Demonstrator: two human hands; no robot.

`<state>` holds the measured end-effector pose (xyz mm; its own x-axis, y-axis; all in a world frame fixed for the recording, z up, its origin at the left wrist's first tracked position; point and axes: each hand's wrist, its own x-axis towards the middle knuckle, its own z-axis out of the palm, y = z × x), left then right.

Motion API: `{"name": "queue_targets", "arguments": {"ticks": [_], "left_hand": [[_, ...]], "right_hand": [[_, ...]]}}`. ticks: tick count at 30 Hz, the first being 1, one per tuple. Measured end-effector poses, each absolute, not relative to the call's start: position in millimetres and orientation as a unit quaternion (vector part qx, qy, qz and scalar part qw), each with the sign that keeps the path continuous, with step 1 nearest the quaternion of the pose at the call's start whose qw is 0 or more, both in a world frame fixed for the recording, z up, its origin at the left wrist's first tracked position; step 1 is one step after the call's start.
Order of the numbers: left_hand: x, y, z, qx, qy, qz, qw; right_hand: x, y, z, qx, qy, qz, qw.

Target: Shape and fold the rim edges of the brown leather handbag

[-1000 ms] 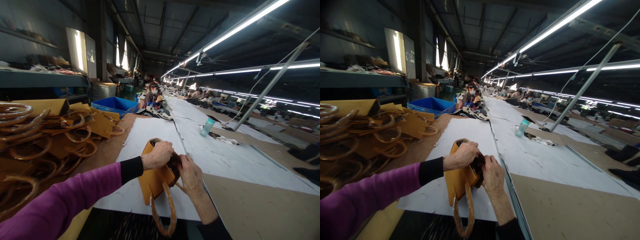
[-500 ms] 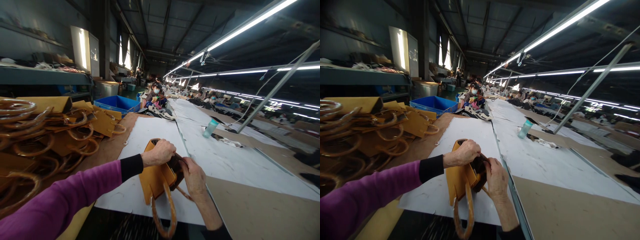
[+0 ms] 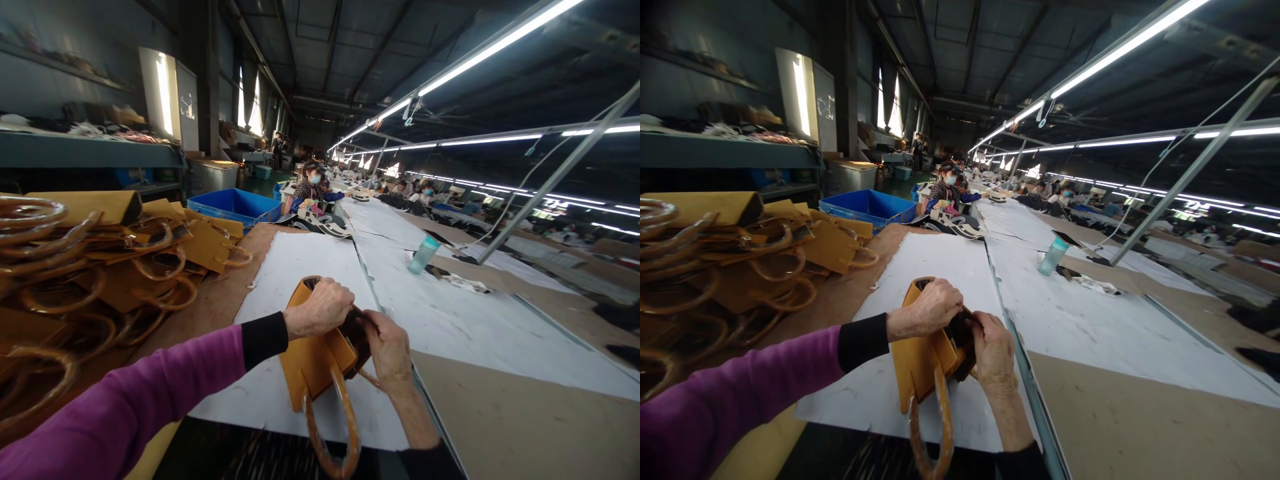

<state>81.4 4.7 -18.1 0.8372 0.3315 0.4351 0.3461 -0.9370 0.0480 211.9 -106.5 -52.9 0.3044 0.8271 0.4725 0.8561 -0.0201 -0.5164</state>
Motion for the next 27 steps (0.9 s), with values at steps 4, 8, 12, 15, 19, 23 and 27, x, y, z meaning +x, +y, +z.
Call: {"name": "queue_targets", "arguments": {"ticks": [4,8,12,15,19,23,27], "left_hand": [[82,5,-19,-0.959,-0.172,-0.224,0.017],[82,4,-18,-0.956,-0.180,-0.232,0.011],[84,4,-19,-0.956,-0.186,-0.228,0.009],[84,3,-17,-0.958,-0.192,-0.211,0.010],[78,0,-10,-0.958,-0.200,-0.205,-0.012],[59,8,4,-0.956,-0.213,-0.198,-0.037],[40,28,14,-0.955,-0.275,-0.067,-0.085]], "right_hand": [[208,-107,-48,-0.726,-0.579,-0.018,0.370],[203,-107,-39,-0.744,-0.580,-0.046,0.328],[199,-102,-31,-0.754,-0.591,-0.039,0.283],[196,-99,-30,-0.763,-0.588,-0.038,0.265],[194,-98,-32,-0.765,-0.588,-0.051,0.257],[200,-104,-32,-0.772,-0.578,-0.048,0.259],[213,-121,-30,-0.786,-0.559,-0.036,0.263]]}}
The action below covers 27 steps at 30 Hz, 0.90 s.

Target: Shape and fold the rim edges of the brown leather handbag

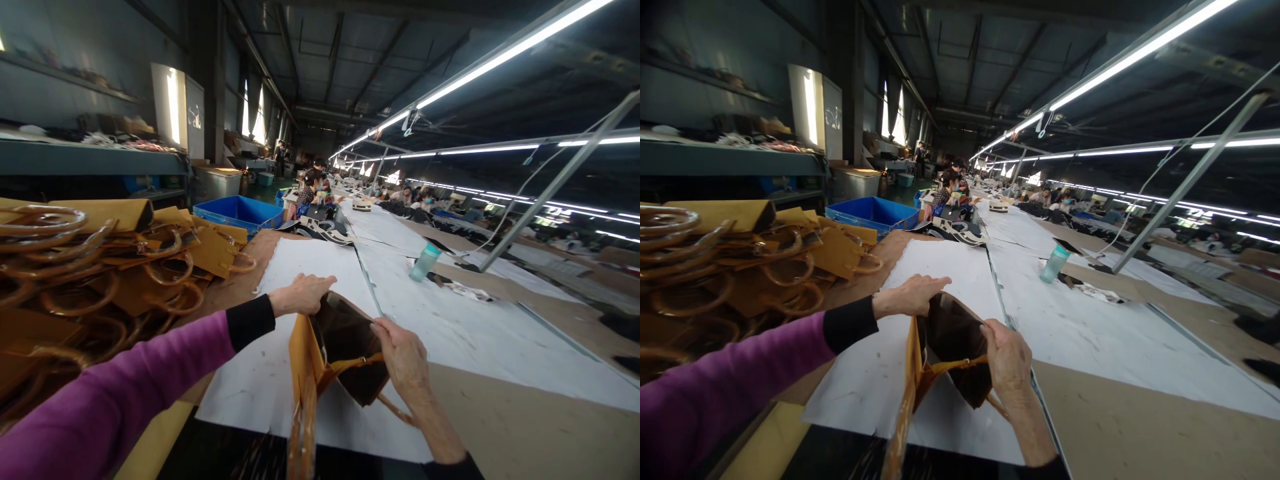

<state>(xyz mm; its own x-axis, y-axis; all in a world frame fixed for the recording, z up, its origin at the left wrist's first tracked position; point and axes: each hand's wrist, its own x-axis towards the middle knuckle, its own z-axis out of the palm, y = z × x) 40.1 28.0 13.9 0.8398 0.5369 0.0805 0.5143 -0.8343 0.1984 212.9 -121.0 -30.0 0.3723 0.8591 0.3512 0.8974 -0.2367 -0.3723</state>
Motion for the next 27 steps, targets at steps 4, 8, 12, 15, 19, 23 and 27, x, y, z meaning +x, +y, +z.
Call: {"name": "queue_targets", "arguments": {"ticks": [4,8,12,15,19,23,27], "left_hand": [[35,42,15,0.958,0.222,0.032,0.177],[38,43,15,0.966,0.191,0.012,0.177],[43,36,18,0.978,0.175,0.040,0.105],[50,26,21,0.990,0.072,0.096,0.074],[64,17,22,0.993,0.016,0.114,0.032],[73,18,16,0.992,0.052,0.111,0.016],[78,21,8,0.986,0.089,0.133,0.036]], "right_hand": [[226,-138,-31,-0.798,-0.540,-0.010,0.269],[236,-144,-36,-0.803,-0.511,0.021,0.306],[238,-144,-37,-0.795,-0.519,0.025,0.312],[236,-144,-36,-0.796,-0.522,0.020,0.307],[236,-144,-37,-0.800,-0.525,0.002,0.290],[235,-145,-41,-0.801,-0.529,-0.013,0.279],[229,-148,-42,-0.793,-0.559,-0.108,0.219]]}}
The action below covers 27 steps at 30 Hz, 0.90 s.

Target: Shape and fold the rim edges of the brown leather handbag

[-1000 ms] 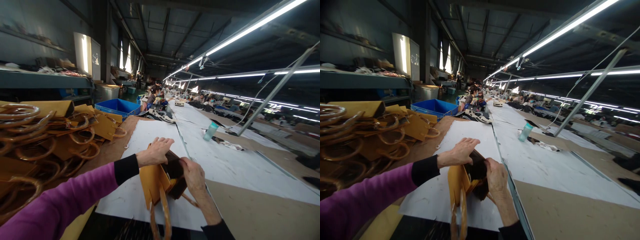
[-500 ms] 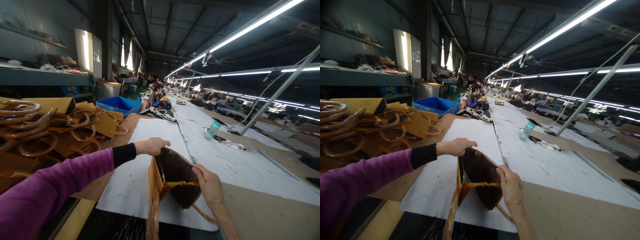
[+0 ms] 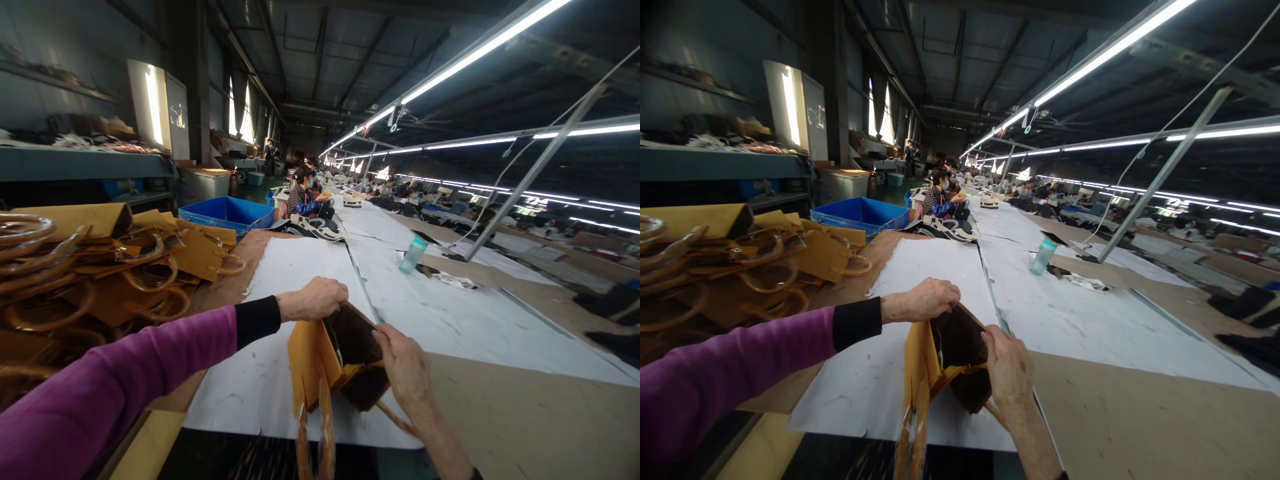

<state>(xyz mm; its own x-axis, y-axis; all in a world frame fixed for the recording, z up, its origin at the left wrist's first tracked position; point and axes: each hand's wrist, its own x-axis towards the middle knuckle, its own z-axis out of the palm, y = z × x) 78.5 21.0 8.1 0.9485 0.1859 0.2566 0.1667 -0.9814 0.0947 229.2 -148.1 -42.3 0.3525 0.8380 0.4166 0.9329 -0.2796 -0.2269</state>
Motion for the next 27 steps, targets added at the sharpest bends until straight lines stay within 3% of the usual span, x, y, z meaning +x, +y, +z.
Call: {"name": "queue_targets", "arguments": {"ticks": [4,9,17,27], "left_hand": [[82,23,-1,0.973,0.133,0.168,0.083],[83,25,-10,0.966,0.121,0.204,0.106],[84,32,-22,0.949,0.071,0.274,0.136],[82,31,-20,0.954,0.076,0.267,0.110]], "right_hand": [[220,-148,-38,-0.752,-0.601,-0.231,0.137],[211,-137,-35,-0.746,-0.601,-0.274,0.090],[207,-122,-41,-0.752,-0.591,-0.267,0.116],[224,-113,-42,-0.784,-0.559,-0.231,0.142]]}}
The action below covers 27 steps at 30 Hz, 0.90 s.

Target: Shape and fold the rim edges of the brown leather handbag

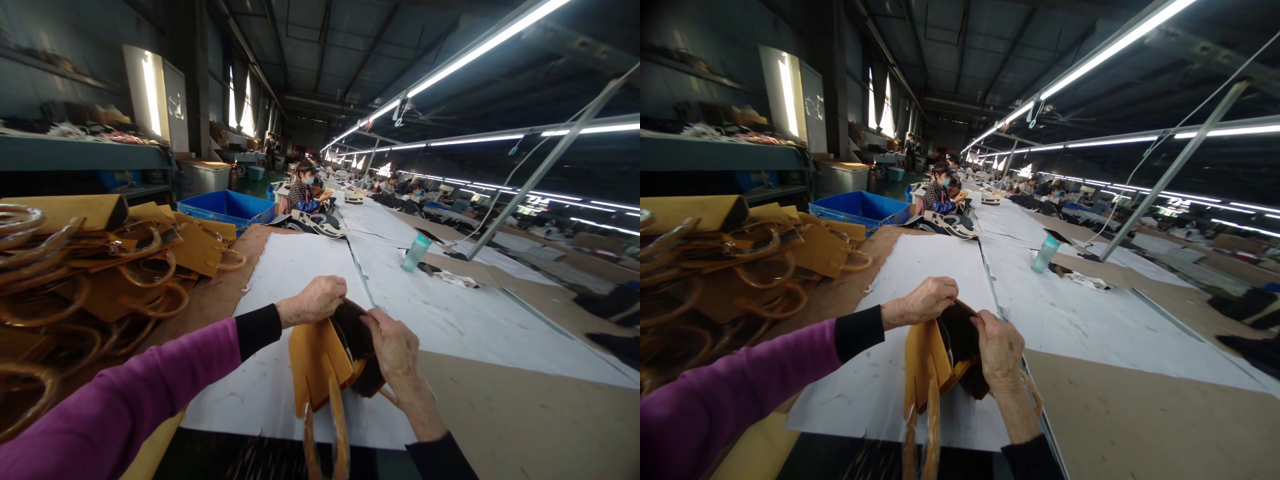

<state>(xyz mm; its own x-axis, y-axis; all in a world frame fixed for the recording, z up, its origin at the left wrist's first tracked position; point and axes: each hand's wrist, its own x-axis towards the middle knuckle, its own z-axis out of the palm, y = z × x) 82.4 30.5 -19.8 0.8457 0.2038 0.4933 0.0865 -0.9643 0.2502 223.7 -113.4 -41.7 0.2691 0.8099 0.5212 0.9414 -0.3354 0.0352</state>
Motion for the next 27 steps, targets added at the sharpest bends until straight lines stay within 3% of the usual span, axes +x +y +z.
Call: {"name": "queue_targets", "arguments": {"ticks": [10,20,27], "left_hand": [[90,31,-25,0.955,0.116,0.263,0.072],[93,20,-16,0.951,0.197,0.230,0.057],[93,28,-20,0.953,0.166,0.242,0.078]], "right_hand": [[209,-106,-35,-0.755,-0.594,-0.256,0.107],[211,-95,-38,-0.768,-0.574,-0.256,0.124],[201,-100,-32,-0.734,-0.614,-0.278,0.082]]}}
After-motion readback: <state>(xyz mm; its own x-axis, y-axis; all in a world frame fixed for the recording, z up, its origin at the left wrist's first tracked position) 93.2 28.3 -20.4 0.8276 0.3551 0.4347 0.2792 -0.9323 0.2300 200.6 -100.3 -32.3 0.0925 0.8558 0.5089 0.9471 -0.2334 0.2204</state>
